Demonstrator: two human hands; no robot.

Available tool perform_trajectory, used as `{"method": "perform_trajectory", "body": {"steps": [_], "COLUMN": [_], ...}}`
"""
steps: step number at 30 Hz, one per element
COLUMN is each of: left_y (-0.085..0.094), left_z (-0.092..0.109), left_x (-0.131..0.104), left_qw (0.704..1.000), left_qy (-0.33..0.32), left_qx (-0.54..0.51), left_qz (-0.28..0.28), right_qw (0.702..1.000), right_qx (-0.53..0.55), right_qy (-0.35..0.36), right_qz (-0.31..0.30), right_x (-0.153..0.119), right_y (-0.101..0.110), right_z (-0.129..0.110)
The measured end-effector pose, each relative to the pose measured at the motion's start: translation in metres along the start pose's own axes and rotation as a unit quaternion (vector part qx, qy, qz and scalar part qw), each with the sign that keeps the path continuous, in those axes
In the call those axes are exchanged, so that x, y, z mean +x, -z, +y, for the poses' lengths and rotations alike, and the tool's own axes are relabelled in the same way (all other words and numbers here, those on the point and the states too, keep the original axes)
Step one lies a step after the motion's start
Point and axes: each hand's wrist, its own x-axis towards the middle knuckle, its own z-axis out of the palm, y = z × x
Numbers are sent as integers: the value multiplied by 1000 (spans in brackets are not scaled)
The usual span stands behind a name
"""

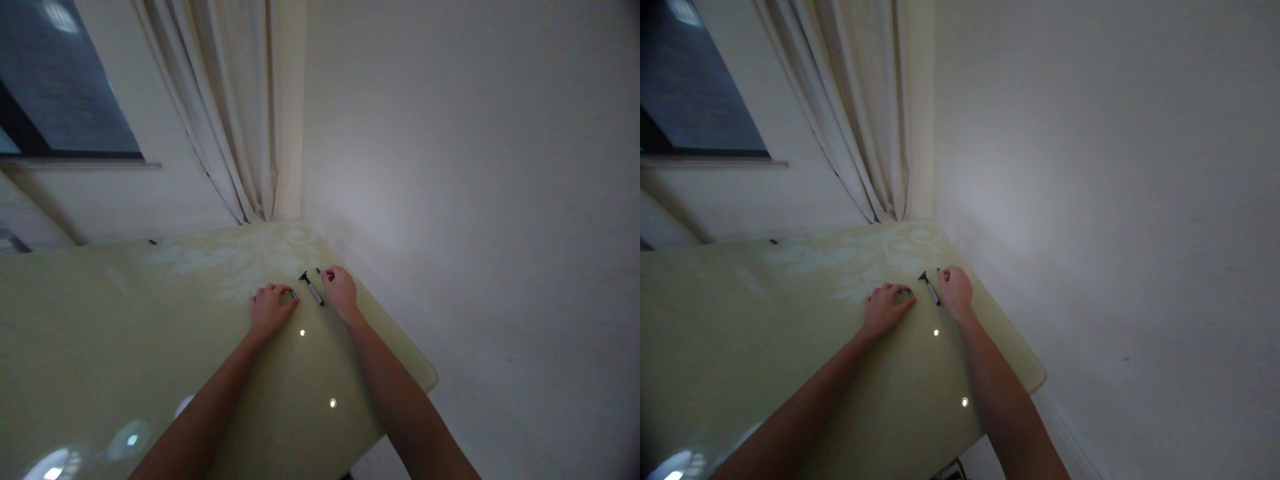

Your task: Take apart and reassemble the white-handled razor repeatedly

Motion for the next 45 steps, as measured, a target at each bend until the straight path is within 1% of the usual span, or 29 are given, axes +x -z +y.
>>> {"method": "perform_trajectory", "body": {"steps": [4,6,7,9,12,14,16,18,20,23,25,28,31,34,36,38,41,45], "left_y": [4,12,18,34,65,86,102,111,114,113,110,108,109,115,121,126,130,131], "left_z": [-4,-14,-23,-49,-100,-132,-153,-163,-165,-163,-162,-164,-171,-185,-195,-204,-210,-209], "left_x": [-1,-4,-7,-16,-34,-48,-59,-66,-68,-63,-60,-58,-57,-56,-57,-58,-59,-59], "left_qw": [999,997,996,996,999,999,996,993,992,992,992,993,996,998,998,998,998,998], "left_qy": [-33,-55,-64,-67,-47,0,51,80,87,90,91,91,67,32,32,47,62,57], "left_qx": [-34,-55,-62,-62,-16,30,66,81,83,83,82,76,53,30,23,13,-6,-22], "left_qz": [-5,-15,-18,-14,5,22,37,41,34,17,10,10,21,34,38,35,23,21], "right_qw": [1000,999,999,997,994,991,990,990,992,991,989,978,959,951,945,941,948,955], "right_qx": [-3,-8,-12,-24,-45,-60,-68,-53,-30,-16,9,95,142,138,149,157,132,79], "right_qy": [22,34,40,56,81,97,104,104,101,109,120,150,187,201,195,186,184,184], "right_qz": [-15,-24,-29,-40,-58,-65,-70,-74,-75,-78,-84,-105,-157,-188,-214,-235,-223,-219], "right_x": [-4,-5,-6,-7,-9,-11,-12,-13,-13,-14,-18,-32,-51,-68,-76,-83,-91,-99], "right_y": [-6,-9,-10,-14,-19,-23,-25,-27,-27,-25,-24,-29,-42,-62,-78,-94,-111,-118], "right_z": [-3,-3,-2,-2,-3,-3,-3,-2,0,0,-6,-29,-67,-110,-136,-158,-184,-200]}}
